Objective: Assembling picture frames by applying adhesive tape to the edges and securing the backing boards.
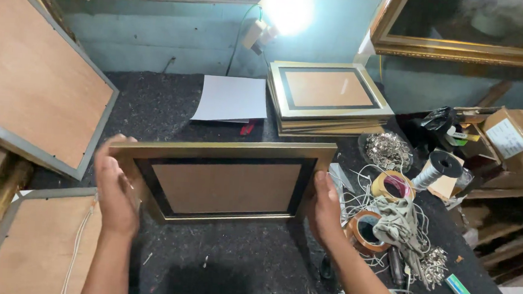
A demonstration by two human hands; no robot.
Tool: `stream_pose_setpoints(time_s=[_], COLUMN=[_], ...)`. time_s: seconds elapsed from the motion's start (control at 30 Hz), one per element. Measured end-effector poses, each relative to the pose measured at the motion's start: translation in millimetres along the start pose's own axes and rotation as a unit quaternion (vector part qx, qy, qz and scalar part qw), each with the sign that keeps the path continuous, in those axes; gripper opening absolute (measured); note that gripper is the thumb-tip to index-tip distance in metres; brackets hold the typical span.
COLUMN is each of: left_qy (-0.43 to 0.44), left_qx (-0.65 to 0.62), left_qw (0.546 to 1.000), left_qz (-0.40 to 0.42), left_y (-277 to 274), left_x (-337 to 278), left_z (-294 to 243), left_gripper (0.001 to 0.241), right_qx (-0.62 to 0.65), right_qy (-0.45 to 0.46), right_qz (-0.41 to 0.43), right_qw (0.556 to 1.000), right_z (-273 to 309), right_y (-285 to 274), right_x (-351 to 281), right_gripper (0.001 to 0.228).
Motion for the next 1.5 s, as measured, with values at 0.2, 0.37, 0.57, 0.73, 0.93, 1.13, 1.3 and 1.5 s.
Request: stream_pose_setpoints(time_s=[0.2,0.37,0.57,0.73,0.93,1.13,1.3,1.5], left_qy=[0.317,0.165,0.215,0.219,0.215,0.209,0.193,0.194], left_qx=[0.4,0.578,0.63,0.619,0.574,0.588,0.586,0.59], left_qw=[0.852,0.724,0.67,0.678,0.712,0.7,0.702,0.7], left_qz=[0.116,0.337,0.328,0.33,0.342,0.347,0.355,0.351], left_y=[102.9,160.6,160.0,157.5,157.4,158.8,159.7,160.0], left_x=[-14.5,-33.3,-32.1,-24.7,-18.4,-19.5,-19.4,-22.1], left_z=[-67.0,-33.1,-20.5,-19.8,-14.7,-15.0,-18.4,-17.7], left_gripper=[0.034,0.043,0.044,0.041,0.036,0.036,0.035,0.034], right_qx=[-0.208,-0.345,-0.758,-0.842,-0.863,-0.866,-0.859,-0.602], right_qy=[0.043,-0.028,-0.131,-0.239,-0.276,-0.282,-0.229,-0.16], right_qz=[-0.015,0.068,0.128,0.115,0.045,0.016,0.056,-0.08], right_qw=[0.977,0.936,0.626,0.47,0.42,0.412,0.455,0.778], right_z=[-2.7,11.6,-6.2,-28.4,-43.1,-36.6,-30.8,-4.3], right_y=[-30.1,-59.1,-98.5,-102.9,-115.4,-115.7,-108.0,-98.1], right_x=[3.1,22.0,41.2,36.9,45.2,44.2,41.2,36.0], right_gripper=[0.065,0.045,0.031,0.035,0.034,0.027,0.036,0.037])
Point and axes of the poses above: each hand's wrist, its own x-axis towards the middle knuckle, its own y-axis out of the palm, z = x × y, the point moved 1 cm from there along x, towards the middle knuckle, and after that the axes turned 5 degrees about -x, right-handed, at the moved point
